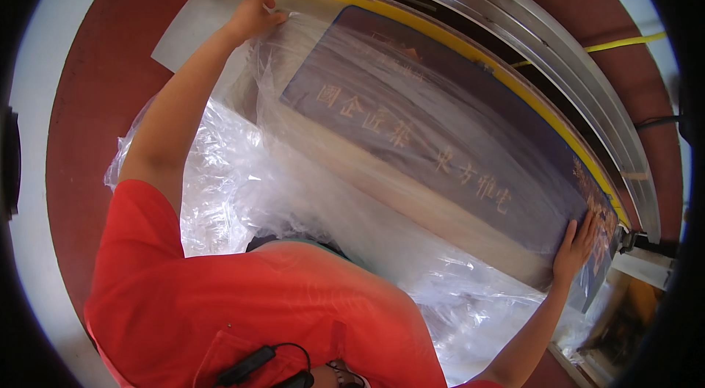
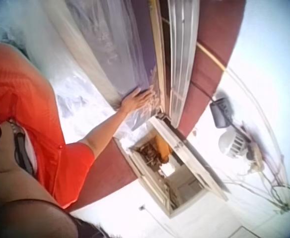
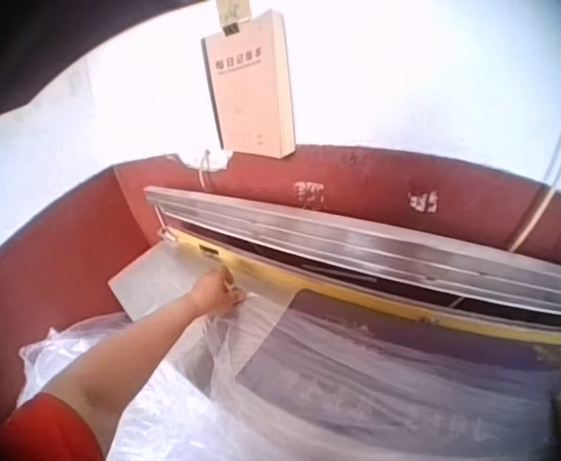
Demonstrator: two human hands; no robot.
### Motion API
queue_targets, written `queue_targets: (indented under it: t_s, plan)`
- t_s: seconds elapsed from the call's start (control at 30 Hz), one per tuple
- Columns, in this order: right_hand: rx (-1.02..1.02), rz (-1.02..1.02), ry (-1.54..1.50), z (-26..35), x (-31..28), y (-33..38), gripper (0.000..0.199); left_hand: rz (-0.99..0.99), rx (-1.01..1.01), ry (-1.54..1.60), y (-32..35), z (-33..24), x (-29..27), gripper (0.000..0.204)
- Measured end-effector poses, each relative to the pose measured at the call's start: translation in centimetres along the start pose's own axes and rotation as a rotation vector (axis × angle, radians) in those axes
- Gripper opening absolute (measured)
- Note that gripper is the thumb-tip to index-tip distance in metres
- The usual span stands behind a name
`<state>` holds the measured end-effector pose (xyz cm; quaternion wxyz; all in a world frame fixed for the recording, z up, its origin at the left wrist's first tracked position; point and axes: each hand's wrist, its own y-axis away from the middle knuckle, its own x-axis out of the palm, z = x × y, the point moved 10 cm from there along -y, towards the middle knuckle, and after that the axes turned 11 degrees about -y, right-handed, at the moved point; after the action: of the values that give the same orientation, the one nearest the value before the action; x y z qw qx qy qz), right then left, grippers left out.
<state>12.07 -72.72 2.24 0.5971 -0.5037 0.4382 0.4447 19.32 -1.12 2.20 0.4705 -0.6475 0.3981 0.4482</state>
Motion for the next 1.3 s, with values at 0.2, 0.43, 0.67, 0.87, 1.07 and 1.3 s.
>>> queue_targets:
  t_s: [0.2, 0.43, 0.67, 0.87, 1.07, 1.3]
  plan:
    - [-0.001, -0.002, -0.003, 0.3, -0.2, 0.3, 0.049, 0.561, -0.297, 0.472, 1.1, 1.4, 3.2, 0.025]
    - [0.008, 0.053, -0.005, 1.2, -0.1, -0.2, 0.049, 0.609, -0.458, 0.803, 1.7, 2.5, 4.2, 0.02]
    - [-0.018, 0.006, 0.074, -1.2, 0.5, -0.6, 0.051, 0.132, -0.123, 0.114, 0.1, 0.6, 1.7, 0.029]
    - [0.004, 0.029, 0.022, 0.3, 0.1, -0.1, 0.049, 0.326, -0.15, 0.155, 0.2, 1.2, 2.7, 0.032]
    - [-0.052, 0.02, 0.018, 1.1, 0.3, 0.1, 0.049, 0.582, -0.361, 0.928, 1.1, 3.9, 5.5, 0.02]
    - [-0.09, -0.048, 0.07, 3.9, 1.1, -2.0, 0.049, 0.393, -0.393, 0.964, -1.5, 7.3, 6.0, 0.014]
